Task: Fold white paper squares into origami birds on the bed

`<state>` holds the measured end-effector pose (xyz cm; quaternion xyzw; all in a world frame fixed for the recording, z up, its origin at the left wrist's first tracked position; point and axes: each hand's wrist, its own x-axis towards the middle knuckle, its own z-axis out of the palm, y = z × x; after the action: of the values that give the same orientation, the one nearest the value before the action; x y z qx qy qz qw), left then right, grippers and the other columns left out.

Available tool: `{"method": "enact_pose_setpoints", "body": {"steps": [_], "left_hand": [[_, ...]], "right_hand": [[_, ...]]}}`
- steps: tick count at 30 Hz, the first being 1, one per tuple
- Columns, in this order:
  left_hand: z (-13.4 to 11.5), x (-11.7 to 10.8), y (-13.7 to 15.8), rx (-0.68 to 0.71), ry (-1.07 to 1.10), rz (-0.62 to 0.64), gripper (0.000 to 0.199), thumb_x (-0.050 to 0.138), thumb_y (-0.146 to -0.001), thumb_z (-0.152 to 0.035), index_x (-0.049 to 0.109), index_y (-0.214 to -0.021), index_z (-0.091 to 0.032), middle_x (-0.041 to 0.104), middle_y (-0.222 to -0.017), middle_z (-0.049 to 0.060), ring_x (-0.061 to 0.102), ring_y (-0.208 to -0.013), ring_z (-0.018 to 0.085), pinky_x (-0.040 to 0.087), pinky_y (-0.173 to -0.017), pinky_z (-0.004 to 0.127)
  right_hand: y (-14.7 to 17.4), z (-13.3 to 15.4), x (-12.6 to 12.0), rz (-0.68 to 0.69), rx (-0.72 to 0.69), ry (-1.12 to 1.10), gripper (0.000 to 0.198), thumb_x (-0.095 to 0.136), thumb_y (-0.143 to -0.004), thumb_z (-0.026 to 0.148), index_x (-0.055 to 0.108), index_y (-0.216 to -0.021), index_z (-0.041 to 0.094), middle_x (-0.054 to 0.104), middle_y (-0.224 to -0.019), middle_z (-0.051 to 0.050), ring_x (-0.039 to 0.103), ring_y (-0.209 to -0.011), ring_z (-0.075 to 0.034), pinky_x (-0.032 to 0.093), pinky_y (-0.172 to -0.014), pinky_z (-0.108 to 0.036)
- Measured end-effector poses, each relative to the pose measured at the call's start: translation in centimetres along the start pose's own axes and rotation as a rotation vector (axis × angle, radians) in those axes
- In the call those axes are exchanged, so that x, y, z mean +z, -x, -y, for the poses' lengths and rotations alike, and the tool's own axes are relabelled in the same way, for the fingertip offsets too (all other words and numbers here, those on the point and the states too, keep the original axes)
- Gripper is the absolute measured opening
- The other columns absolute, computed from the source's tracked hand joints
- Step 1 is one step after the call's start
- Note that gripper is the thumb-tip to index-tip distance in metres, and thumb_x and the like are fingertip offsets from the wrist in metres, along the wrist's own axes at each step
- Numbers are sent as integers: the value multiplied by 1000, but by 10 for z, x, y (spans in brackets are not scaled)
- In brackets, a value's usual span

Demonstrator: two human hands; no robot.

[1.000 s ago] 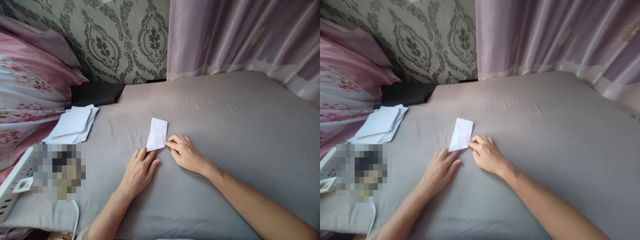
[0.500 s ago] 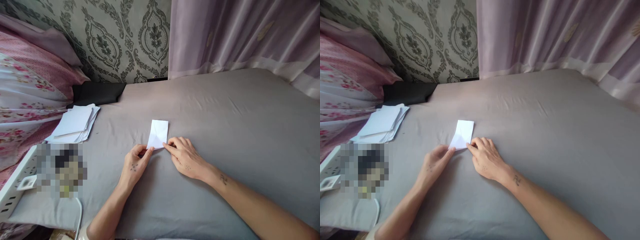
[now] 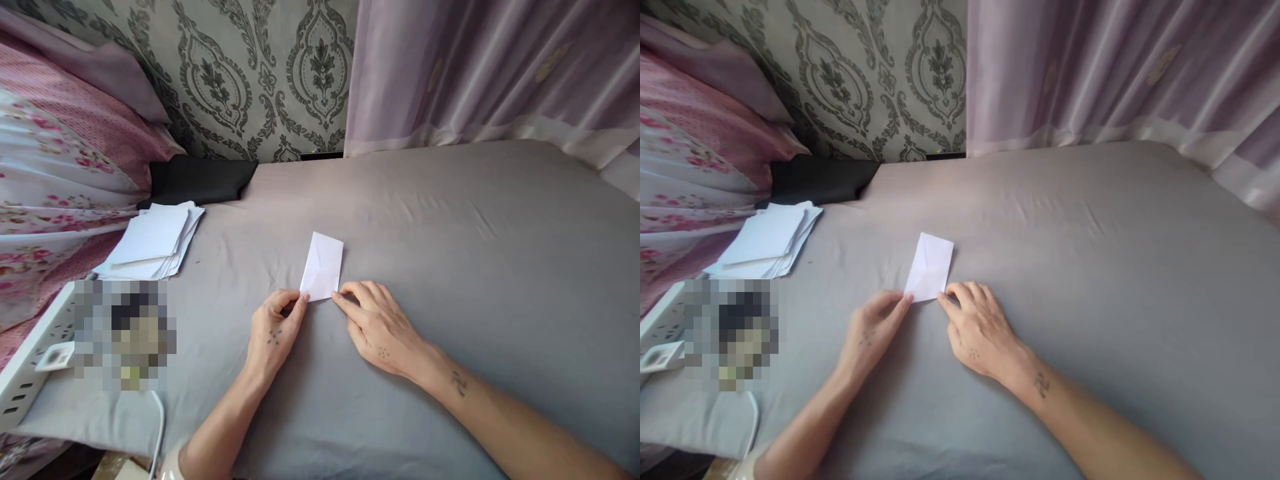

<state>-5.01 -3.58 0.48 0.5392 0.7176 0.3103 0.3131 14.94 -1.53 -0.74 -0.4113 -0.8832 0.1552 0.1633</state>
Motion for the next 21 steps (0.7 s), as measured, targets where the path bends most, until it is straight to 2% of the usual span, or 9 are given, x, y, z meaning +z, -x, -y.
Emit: {"method": "enact_pose_setpoints", "body": {"steps": [5, 8, 11, 15, 21], "left_hand": [[5, 2, 0, 38, 15, -18, 27, 57, -87, -43, 70, -80, -20, 68, -89, 1, 64, -84, 17, 46, -72, 25], [6, 2, -1, 45, 6, -44, 27, 58, -86, -41, 70, -79, -19, 67, -95, 3, 63, -84, 16, 47, -74, 25], [8, 1, -2, 39, 11, -71, 25, 58, -86, -39, 70, -79, -18, 64, -100, 4, 62, -77, 14, 48, -72, 25], [15, -2, -5, 30, 27, -65, 22, 59, -85, -36, 70, -79, -18, 62, -105, 4, 59, -70, 11, 49, -70, 26], [21, -2, -6, 69, 17, -57, 19, 57, -86, -30, 70, -79, -18, 62, -103, 5, 56, -66, 10, 49, -69, 26]], "right_hand": [[0, 2, 1, 8, -54, 26, 52, 43, -82, 5, 51, -132, 13, 53, -127, -10, 44, -113, -25, 37, -100, -40], [-2, 5, 0, 28, -86, 21, 47, 43, -82, 5, 54, -127, 12, 56, -124, -10, 46, -110, -24, 37, -100, -39], [-5, 9, -1, 12, -55, 26, 44, 43, -84, 7, 55, -126, 13, 58, -118, -10, 48, -105, -23, 37, -99, -41], [-7, 14, 2, 18, -47, 59, 48, 43, -88, 12, 48, -136, 12, 58, -114, -11, 48, -100, -23, 35, -98, -43], [-8, 20, 6, 45, -50, 145, 47, 45, -90, 20, 50, -137, 12, 57, -116, -12, 47, -100, -25, 35, -98, -45]]}}
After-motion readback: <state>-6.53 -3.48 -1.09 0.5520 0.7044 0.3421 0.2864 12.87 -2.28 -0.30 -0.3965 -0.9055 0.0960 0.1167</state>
